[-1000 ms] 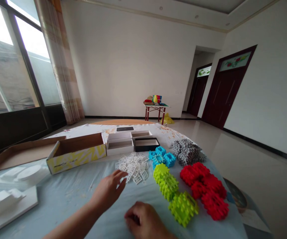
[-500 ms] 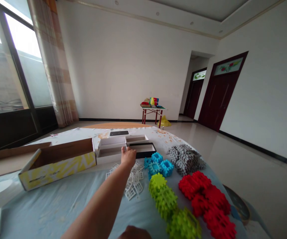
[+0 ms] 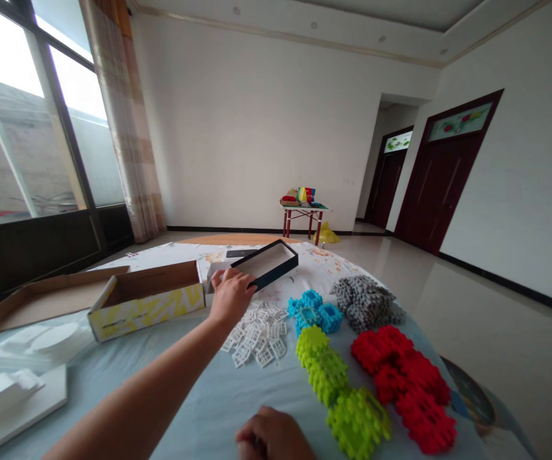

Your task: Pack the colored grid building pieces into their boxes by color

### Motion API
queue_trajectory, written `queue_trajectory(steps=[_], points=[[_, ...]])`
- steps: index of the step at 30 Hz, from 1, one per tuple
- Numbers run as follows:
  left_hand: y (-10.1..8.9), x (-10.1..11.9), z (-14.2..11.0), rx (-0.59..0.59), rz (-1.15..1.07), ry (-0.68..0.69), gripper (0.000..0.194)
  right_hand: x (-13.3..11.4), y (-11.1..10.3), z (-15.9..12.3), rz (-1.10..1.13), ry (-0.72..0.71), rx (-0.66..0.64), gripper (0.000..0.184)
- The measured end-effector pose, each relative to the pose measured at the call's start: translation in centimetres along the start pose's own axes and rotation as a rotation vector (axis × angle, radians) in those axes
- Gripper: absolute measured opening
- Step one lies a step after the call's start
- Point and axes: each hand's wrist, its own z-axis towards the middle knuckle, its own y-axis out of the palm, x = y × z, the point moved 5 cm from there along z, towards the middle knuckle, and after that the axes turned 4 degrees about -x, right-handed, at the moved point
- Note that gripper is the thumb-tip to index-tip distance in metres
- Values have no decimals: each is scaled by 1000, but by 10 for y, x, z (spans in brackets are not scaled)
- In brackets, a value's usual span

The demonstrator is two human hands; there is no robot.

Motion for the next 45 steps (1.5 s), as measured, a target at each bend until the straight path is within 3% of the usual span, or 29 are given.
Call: queue_trajectory(steps=[3, 7, 12, 17, 20, 22, 24, 26, 27, 31, 36, 39, 43, 45], points=[[-37, -13, -56, 8, 12, 15, 15, -10, -14, -5, 54, 6, 13, 18], [-64, -33, -130, 9, 29, -12, 15, -17, -21, -12, 114, -11, 23, 17], [-72, -44, -192, -68, 21, -95, 13, -22, -25, -18, 197, -7, 31, 19], [-61, -33, -227, -123, -12, -135, 14, -25, -28, -21, 172, -26, 54, 20], [-58, -20, -234, -194, -93, -97, 18, -27, -29, -22, 176, -30, 59, 21], [-68, -19, -228, -169, -134, -100, 24, -27, -29, -23, 186, -28, 59, 21], [-80, -31, -216, -112, -157, -182, 30, -26, -30, -23, 198, -27, 60, 21], [-80, -56, -203, -150, -218, -354, 36, -24, -29, -23, 205, -25, 71, 22], [-74, -71, -199, -210, -271, -468, 41, -24, -29, -23, 209, -20, 79, 22], [-36, -108, -189, -425, -431, -557, 49, -26, -26, -19, 231, 10, 82, 26], [-2, -111, -200, -578, -643, -653, 68, -50, -29, -3, 176, 29, 53, 42], [0, -111, -202, -544, -702, -673, 72, -66, -29, 8, 136, 35, 32, 44], [-8, -124, -198, -302, -687, -645, 69, -70, -24, 19, 65, 55, -12, 25], [-12, -129, -198, -205, -677, -614, 63, -68, -28, 26, 47, 45, -18, 26]])
